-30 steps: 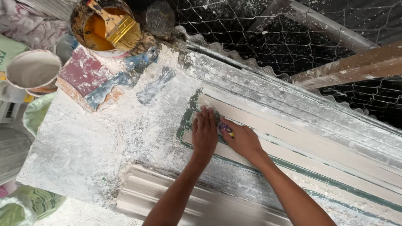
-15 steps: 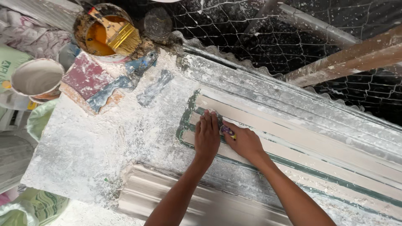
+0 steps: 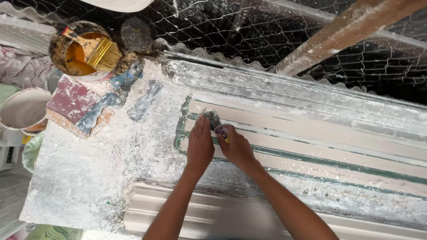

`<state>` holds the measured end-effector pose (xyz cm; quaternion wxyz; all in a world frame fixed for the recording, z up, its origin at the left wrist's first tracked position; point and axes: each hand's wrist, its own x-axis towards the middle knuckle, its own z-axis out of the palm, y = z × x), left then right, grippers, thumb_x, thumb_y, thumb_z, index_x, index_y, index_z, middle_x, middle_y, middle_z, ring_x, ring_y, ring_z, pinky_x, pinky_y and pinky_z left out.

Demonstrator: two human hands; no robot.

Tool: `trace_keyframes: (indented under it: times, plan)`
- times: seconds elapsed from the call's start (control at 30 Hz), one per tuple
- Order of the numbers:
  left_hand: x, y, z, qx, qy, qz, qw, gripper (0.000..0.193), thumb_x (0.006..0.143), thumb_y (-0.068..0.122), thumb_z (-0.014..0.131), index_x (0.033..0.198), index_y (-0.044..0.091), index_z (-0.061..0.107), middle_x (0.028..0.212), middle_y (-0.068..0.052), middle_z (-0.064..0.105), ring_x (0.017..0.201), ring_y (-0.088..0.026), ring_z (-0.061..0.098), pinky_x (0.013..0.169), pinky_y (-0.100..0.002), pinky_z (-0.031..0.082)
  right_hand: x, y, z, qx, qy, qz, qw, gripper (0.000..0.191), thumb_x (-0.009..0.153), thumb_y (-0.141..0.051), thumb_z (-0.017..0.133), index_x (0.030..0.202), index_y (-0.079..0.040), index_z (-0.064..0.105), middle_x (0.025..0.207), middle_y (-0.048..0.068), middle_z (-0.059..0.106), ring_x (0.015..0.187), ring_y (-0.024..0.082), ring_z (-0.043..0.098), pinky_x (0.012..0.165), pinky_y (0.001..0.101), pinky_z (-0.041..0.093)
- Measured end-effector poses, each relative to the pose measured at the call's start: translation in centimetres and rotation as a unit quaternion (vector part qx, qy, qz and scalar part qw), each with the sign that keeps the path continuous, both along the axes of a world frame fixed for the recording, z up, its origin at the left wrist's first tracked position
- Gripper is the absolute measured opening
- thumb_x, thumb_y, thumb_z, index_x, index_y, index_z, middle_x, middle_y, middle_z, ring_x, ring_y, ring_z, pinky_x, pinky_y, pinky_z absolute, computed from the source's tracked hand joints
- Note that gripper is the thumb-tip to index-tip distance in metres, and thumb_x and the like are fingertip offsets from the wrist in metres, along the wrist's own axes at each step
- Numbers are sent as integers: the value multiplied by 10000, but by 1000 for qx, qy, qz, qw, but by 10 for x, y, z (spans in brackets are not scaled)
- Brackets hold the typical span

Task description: The person ties a green plastic cord into multiple loops and places them on a white decorative molding. The person then uses a sanding block to smooth the surface of the molding.

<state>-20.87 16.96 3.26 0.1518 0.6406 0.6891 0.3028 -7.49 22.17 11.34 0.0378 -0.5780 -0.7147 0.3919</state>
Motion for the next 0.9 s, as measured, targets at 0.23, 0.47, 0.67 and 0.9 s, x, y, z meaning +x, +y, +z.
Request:
trace_keyframes:
  times: [0.23,0.47,0.67,0.9]
  plan:
    - [19,-11,53,-61,-313,-50,947,578,1080,81,448,1599,-4,210,1670,-310,132,1382,-447,436,950,-445,525,36,-87,-14,-44,209,83,973,693,975,-269,523,1562,-14,255,1535,227,370,1380,395,397,1113,520,364]
    - [-64,32,71,-264,281,-284,878,691,986,93,503,1594,344,291,1688,-117,90,683,-219,694,481,-313,575,162,-111,-69,243,-3,-35,969,550,1031,-399,465,1532,-175,440,1618,191,364,1524,360,291,1257,569,199]
    - [-112,63,96,-373,402,-389,740,923,892,-123,514,1596,407,239,1722,-68,43,690,-204,728,529,-323,618,304,-165,-97,266,-205,-188,923,583,1061,-400,354,1542,-90,462,1669,232,324,1565,456,218,1254,627,124]
    - [-33,83,76,-222,355,-455,786,739,940,-25,543,1534,398,422,1680,-40,209,777,-213,729,651,-337,610,313,-175,-116,244,-202,-186,930,598,1052,-402,300,1569,-124,412,1677,236,294,1557,463,204,1245,640,113]
